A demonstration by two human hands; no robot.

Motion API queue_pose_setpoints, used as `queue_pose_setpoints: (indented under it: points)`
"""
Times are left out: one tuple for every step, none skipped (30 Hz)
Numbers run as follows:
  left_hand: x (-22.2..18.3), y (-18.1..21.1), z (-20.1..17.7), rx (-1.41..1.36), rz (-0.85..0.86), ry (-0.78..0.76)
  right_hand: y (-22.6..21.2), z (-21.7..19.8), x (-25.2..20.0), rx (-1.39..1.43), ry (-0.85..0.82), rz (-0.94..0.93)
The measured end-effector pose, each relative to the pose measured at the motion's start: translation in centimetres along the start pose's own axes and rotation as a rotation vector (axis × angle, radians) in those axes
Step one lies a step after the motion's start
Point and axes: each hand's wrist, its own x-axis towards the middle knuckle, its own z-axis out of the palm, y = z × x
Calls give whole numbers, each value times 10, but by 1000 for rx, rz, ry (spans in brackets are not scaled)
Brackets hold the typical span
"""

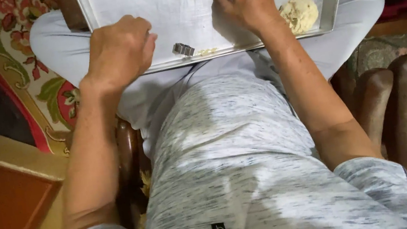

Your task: Molding dough into star shapes using a cookie cutter on a metal tray while sitting on the floor.

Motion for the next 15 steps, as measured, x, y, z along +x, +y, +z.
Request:
queue_pose_setpoints:
  points:
    - [0, -3, 5, -8, 7, -2, -5, -1, 2, -6, -1, 9]
    - [-1, -6, 10, 78, 7, 5, -9, -3, 4, 45, -4, 31]
    - [-3, -8, 15, 165, 7, 11, -14, -4, 6, 95, -6, 54]
    - [0, -6, 11, 162, 2, 14, -19, -6, 5, 92, -12, 50]
    - [3, -4, 7, 95, 21, 61, -24, -8, 5, 136, 16, 26]
    - [11, -6, 2, 36, 48, 115, -26, -10, 10, 176, 55, -3]
    - [15, -11, -1, 39, 51, 126, -22, -11, 14, 170, 60, -11]
    - [14, -12, -4, 27, 54, 128, -20, -10, 11, -29, 147, -82]
    - [12, -12, -5, 15, 57, 131, -17, -9, 7, -226, 231, -156]
    - [11, -13, -8, 9, 58, 131, -18, -15, 5, -230, 227, -153]
    - [10, -13, -11, -1, 63, 140, -19, -21, 2, -130, 112, -157]
    - [11, -14, -14, -7, 65, 157, -19, -29, 4, -32, -3, -170]
    - [13, -18, -14, -9, 64, 165, -15, -30, 6, -38, -5, -174]
    - [11, -20, -14, -11, 48, 168, -12, -30, 8, 112, 100, -89]
    - [10, -22, -13, -14, 33, 172, -8, -31, 10, 262, 204, -2]
